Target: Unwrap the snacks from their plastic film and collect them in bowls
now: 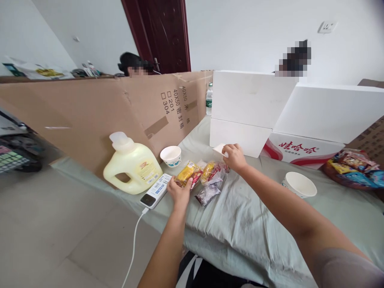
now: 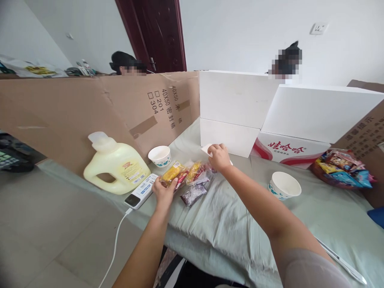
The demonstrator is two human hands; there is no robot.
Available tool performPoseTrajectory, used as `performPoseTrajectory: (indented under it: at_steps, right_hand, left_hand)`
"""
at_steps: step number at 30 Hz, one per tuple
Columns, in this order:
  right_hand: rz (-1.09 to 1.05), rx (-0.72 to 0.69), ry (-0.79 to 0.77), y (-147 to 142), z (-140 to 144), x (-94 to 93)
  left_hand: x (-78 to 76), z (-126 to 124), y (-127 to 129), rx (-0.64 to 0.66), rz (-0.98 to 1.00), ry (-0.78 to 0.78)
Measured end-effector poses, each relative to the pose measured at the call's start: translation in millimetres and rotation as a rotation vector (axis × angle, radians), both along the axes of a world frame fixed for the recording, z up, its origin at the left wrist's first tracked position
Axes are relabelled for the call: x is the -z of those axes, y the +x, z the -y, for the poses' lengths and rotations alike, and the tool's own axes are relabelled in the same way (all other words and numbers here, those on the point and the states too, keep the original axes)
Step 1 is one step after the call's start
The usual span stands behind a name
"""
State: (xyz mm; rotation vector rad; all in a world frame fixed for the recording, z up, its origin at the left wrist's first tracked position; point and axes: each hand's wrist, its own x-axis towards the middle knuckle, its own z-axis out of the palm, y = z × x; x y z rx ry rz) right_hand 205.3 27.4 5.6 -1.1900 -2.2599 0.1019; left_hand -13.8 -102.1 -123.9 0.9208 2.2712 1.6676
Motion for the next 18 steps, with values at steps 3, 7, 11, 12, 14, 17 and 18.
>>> performPoseTrajectory:
  at_steps: [3, 7, 11, 12, 14, 17, 18]
  right_hand:
    - [-0.040, 0.079, -0.003, 18, -8, 2.2]
    - [-0.119, 0.140, -0.022, 38, -13, 3.7]
    - [-0.314, 0.333, -0.072, 77, -11, 17.1]
    - [-0.384, 0.420, -0.100, 90, -9, 24.2]
    - [-0.517, 0.595, -0.185, 119, -4, 42.5]
    - [-0.661, 0.739, -0.348, 153, 7, 72.2]
    - [-0.704, 0.738, -0.408, 161, 11, 80.4]
  left_hand:
    - [-6.3, 3, 2, -0.013, -0.193, 0.006]
    - [-9.7, 7, 7, 0.063, -0.290, -0.079]
    - [-9.5, 14, 11, 0.087, -0.326, -0.180]
    - [-9.7, 17, 13, 0.079, -0.340, -0.198]
    - [-11.4, 23, 18, 0.057, -0.381, -0.220]
    - [-20.4, 28, 32, 0.050, -0.478, -0.178]
    - [-25.0, 30, 38, 0.058, -0.512, -0.143]
